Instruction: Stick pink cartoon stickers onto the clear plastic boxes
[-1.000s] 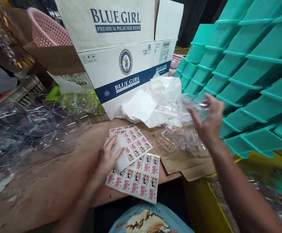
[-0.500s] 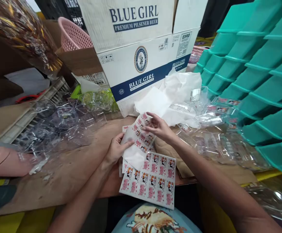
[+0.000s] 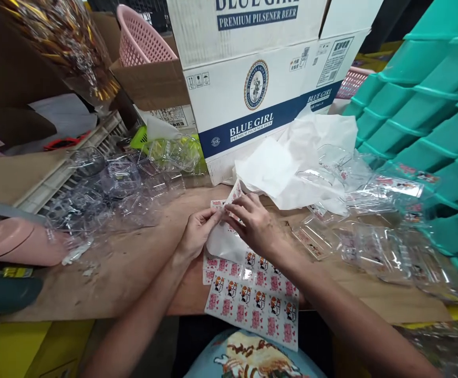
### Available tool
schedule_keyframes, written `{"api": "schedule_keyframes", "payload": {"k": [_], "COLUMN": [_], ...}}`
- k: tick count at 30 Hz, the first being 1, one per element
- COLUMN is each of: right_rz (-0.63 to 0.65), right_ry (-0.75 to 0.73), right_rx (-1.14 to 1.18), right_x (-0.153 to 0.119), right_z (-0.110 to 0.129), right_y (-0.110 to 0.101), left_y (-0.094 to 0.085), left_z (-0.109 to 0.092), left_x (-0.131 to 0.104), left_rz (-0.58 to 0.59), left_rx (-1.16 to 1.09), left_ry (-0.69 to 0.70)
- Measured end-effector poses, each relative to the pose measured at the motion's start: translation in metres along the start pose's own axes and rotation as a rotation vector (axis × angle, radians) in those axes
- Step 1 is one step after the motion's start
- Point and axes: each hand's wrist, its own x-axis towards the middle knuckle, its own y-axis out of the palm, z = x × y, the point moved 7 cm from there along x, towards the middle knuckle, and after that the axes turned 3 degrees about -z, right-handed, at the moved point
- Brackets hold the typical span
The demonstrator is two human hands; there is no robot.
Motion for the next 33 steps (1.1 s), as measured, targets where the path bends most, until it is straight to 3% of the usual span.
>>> {"api": "schedule_keyframes", "payload": {"k": [4,7,10,14,16,17,19,21,22,24,27,30,33], "right_rz": [-0.039,-0.095,-0.136,-0.334,-0.421,-0.442,-0.430,-0.335,-0.273,-0.176,-0.167,-0.167,-0.231], "right_ry": [0.124,0.369,0.557,0.602,0.552,0.489,0.294,0.090,0.021,0.013,0.372,0.766,0.845], "right_rx": [0.198,0.514,0.693,0.651,0.548,0.468,0.291,0.172,0.151,0.185,0.503,0.986,1.147], "right_x": [-0.003,-0.007,-0.012,-0.015,-0.015,-0.014,-0.012,-0.015,-0.018,-0.026,-0.041,-0.057,-0.060], "right_z": [-0.002,-0.024,-0.045,-0.063,-0.062,-0.057,-0.039,-0.022,-0.015,-0.012,-0.025,-0.021,-0.009], "right_y": [0.007,0.011,0.008,-0.021,-0.034,-0.038,-0.041,-0.036,-0.033,-0.030,-0.025,0.004,0.018], "left_y": [0.008,0.008,-0.002,-0.028,-0.031,-0.025,0.001,0.032,0.042,0.045,0.037,0.042,0.051], "left_z": [-0.008,-0.007,0.005,0.015,0.009,0.006,0.007,0.008,0.006,0.000,0.002,0.007,0.005], "left_x": [-0.009,-0.012,-0.011,-0.007,-0.008,-0.009,-0.012,-0.017,-0.018,-0.016,-0.015,-0.022,-0.030], "left_rz": [0.027,0.011,-0.019,-0.138,-0.217,-0.200,-0.034,0.159,0.194,0.126,-0.032,-0.047,-0.018], "left_rx": [0.108,0.131,0.110,0.315,0.367,0.343,0.185,-0.085,-0.211,-0.381,-0.478,-0.426,-0.269], "left_ry": [0.118,0.128,0.058,0.055,0.117,0.113,0.000,-0.161,-0.195,-0.158,-0.051,0.035,0.146]}}
